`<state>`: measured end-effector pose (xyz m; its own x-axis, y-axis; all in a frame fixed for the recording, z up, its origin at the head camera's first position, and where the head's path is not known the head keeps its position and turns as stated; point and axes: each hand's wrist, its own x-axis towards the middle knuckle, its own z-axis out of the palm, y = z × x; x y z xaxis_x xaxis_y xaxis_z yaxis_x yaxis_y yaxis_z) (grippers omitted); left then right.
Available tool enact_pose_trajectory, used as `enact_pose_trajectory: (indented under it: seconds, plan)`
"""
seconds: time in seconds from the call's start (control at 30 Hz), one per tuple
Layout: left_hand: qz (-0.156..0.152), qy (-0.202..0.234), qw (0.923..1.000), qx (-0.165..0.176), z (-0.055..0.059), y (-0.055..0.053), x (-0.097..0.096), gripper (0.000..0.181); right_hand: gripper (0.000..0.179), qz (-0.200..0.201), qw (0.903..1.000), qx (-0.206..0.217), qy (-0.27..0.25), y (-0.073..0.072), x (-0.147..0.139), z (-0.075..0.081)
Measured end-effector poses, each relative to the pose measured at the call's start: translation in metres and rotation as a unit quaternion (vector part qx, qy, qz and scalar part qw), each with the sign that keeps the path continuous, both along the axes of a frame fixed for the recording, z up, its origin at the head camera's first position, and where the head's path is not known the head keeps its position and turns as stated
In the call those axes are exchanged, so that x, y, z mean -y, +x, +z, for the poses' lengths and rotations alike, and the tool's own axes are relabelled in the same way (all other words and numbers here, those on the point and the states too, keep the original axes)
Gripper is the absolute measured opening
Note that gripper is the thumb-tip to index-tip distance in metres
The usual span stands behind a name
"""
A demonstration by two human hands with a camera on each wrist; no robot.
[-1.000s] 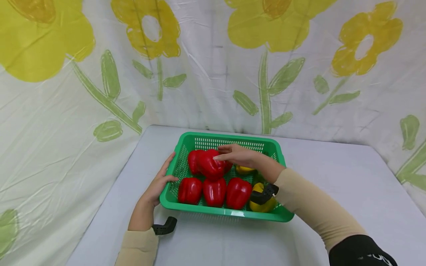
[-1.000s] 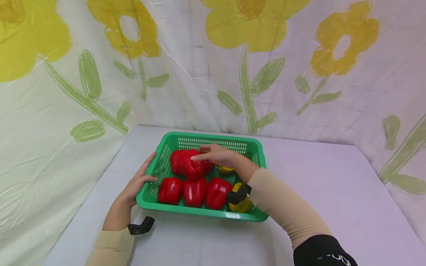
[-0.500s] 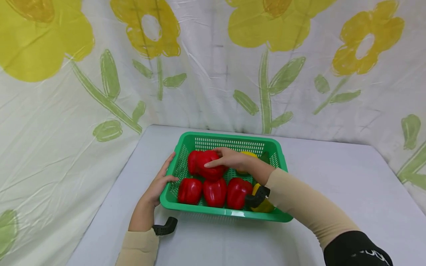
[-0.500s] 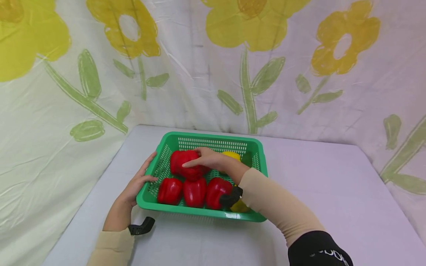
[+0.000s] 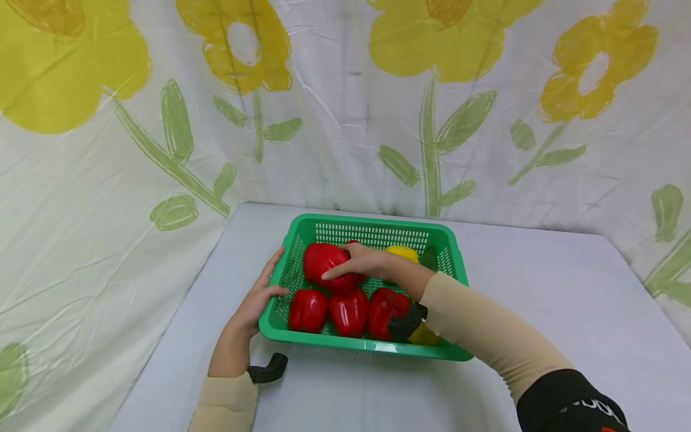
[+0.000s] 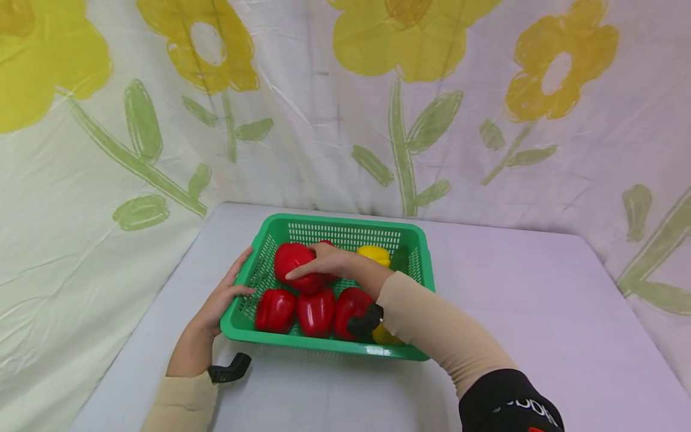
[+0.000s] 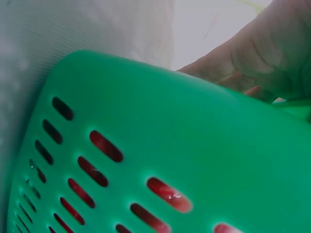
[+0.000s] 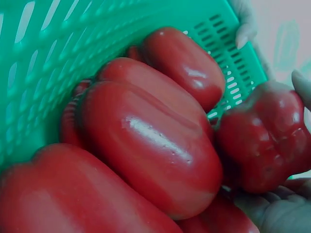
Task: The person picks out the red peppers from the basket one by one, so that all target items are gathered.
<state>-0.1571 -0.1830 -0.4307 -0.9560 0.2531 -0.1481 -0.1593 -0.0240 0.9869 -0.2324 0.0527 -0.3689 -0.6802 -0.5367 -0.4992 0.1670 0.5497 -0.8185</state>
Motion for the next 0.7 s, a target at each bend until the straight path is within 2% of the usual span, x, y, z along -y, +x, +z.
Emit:
enact_pose_trajectory:
  seconds: [0.33, 0.7]
  plan:
    - [-0.001, -0.007, 1.0000, -0.002, -0.0003, 0.0006, 0.0008, 0.079, 0.052, 0.031, 0.9993, -0.007, 0.021, 0.0010, -0.0003, -0.0017]
    - [-0.003, -0.006, 1.0000, -0.003, 0.0001, 0.0007, 0.0004, 0.080, 0.040, 0.037, 0.9992, -0.012, -0.003, 0.0009, -0.0044, -0.0006]
